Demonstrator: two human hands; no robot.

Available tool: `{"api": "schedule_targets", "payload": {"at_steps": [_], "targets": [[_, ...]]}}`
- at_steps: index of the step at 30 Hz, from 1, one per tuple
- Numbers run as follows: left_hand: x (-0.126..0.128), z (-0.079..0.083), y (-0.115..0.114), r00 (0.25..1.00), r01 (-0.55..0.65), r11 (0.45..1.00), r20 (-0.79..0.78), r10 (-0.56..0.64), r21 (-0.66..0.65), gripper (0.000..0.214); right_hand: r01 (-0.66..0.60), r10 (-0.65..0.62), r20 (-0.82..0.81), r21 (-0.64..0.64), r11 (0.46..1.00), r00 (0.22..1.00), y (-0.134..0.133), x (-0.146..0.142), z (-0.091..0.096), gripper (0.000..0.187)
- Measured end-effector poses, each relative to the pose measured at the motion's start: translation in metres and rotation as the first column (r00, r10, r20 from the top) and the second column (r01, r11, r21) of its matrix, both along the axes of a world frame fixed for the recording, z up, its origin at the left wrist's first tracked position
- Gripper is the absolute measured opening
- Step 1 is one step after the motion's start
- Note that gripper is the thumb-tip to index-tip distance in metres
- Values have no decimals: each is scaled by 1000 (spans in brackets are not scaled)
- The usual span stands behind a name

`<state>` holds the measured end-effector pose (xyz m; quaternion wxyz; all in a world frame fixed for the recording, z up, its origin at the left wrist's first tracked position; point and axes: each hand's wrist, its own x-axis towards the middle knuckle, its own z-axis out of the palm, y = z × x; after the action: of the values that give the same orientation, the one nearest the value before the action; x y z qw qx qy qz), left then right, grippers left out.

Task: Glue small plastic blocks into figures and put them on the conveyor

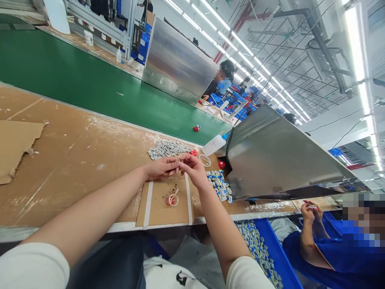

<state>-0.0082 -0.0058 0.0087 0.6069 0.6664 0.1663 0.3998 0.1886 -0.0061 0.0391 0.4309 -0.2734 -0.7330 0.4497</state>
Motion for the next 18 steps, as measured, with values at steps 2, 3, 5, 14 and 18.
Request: {"api": "schedule_targets", "payload": {"at_steps": [2, 3, 5, 14, 18], "targets": [[1, -1, -1, 1000, 25, 999, 6, -25, -21, 70, -26, 26, 7, 39, 999, 1000, -2, -1, -2, 50], [1, -1, -1, 999, 30, 999, 16, -29, -27, 69, -21, 21, 6, 66, 998, 1000, -4, -2, -4, 47], [3, -1, -2, 999, 25, 999, 45, -23, -32, 68, 9, -7, -18, 105, 994, 1000, -6, -5, -9, 45], [3, 5, 1, 989, -115, 993, 92, 113, 24, 59, 504, -528, 54, 227, 833, 848, 34, 21, -1, 81], [4, 6, 2, 963, -242, 970, 129, 237, 25, 58, 511, -615, 279, 366, 778, 737, 49, 49, 6, 56]]}}
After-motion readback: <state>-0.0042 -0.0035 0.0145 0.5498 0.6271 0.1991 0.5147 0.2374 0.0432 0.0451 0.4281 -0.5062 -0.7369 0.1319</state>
